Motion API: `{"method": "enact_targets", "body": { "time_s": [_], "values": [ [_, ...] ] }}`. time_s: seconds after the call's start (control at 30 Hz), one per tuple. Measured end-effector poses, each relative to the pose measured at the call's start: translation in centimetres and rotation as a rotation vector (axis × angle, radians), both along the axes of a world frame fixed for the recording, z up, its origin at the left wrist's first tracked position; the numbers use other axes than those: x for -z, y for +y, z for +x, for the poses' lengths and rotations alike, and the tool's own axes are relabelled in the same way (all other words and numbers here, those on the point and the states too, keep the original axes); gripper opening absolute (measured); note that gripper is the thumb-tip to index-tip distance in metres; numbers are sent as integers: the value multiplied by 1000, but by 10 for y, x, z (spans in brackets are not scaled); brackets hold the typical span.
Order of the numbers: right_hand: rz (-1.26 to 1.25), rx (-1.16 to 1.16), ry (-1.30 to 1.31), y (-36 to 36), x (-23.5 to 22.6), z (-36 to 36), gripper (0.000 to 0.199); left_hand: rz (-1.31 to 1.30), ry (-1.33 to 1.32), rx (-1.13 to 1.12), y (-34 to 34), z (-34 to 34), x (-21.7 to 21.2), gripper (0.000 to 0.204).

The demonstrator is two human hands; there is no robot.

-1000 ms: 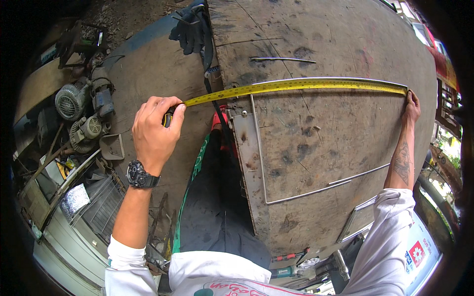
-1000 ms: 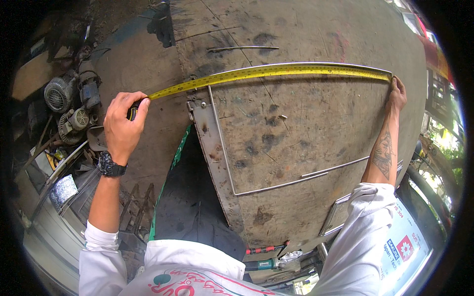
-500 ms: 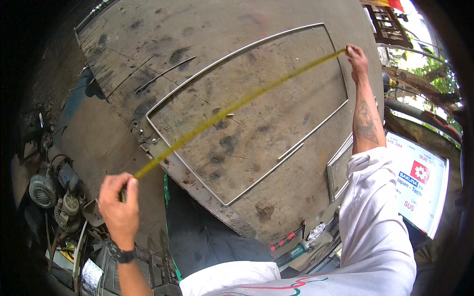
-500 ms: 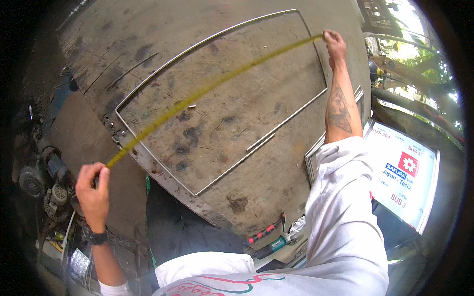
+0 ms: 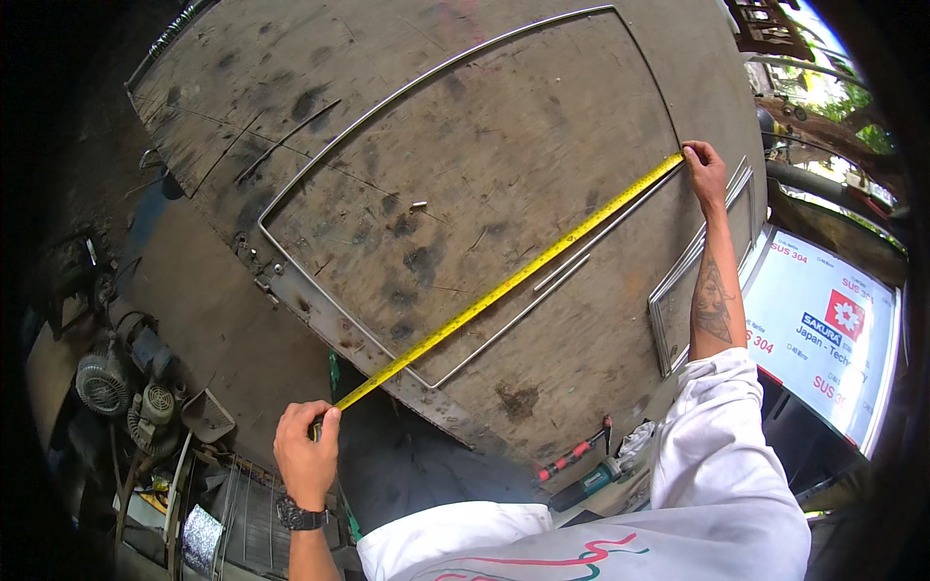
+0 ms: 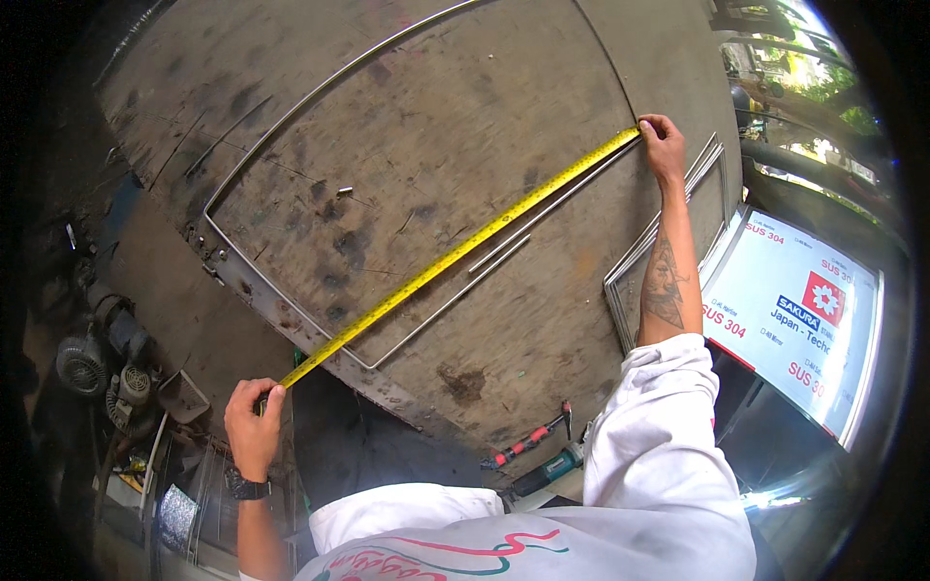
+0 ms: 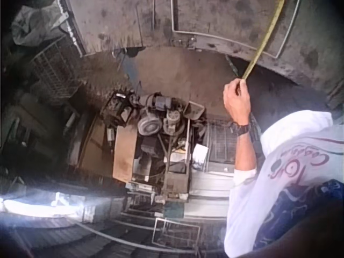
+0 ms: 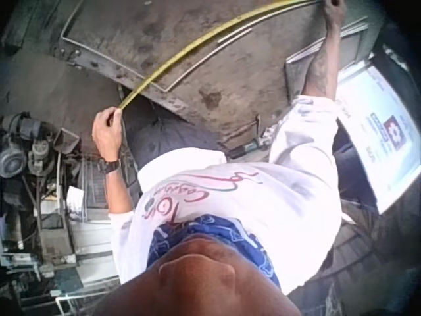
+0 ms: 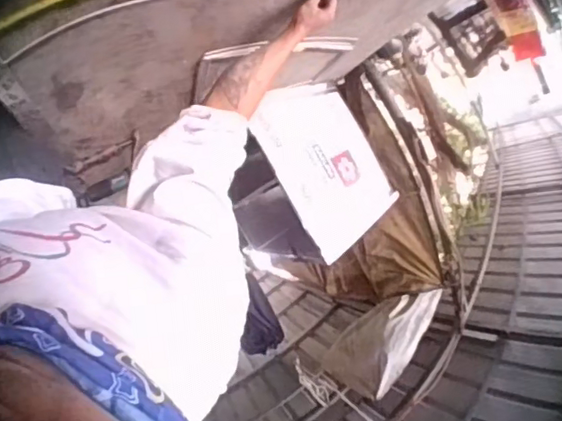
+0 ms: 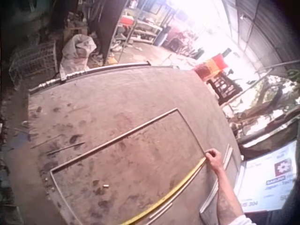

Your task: The person measures and cuts metal rods to form a rectangular frame. They use a tape measure to check dimensions, an angle grinder to cut the rods, and a hammer to adjust the frame shape on a workbench.

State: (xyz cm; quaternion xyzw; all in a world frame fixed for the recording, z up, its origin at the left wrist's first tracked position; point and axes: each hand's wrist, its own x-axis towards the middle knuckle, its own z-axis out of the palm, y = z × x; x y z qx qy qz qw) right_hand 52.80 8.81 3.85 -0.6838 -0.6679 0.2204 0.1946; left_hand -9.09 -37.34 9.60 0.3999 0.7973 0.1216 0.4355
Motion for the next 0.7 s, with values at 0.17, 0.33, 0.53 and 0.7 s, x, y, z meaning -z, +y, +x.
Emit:
{"method": "enact_targets", "body": {
  "time_s": [0.17,0.33,0.53,0.7],
  "values": [
    [75,29,-1,-15,6,5,21,-44,-15,-44,-13,13,0,18],
    [144,81,46,-20,19,13,27,-47,7,-65,-23,20,2,21],
    [290,108,-55,-32,7,-20,31,-31,46,-70,-28,22,5,22],
    [454,-160,-124,-114,-25,-131,23,-28,79,-82,-29,26,4,23]
  ]
}}
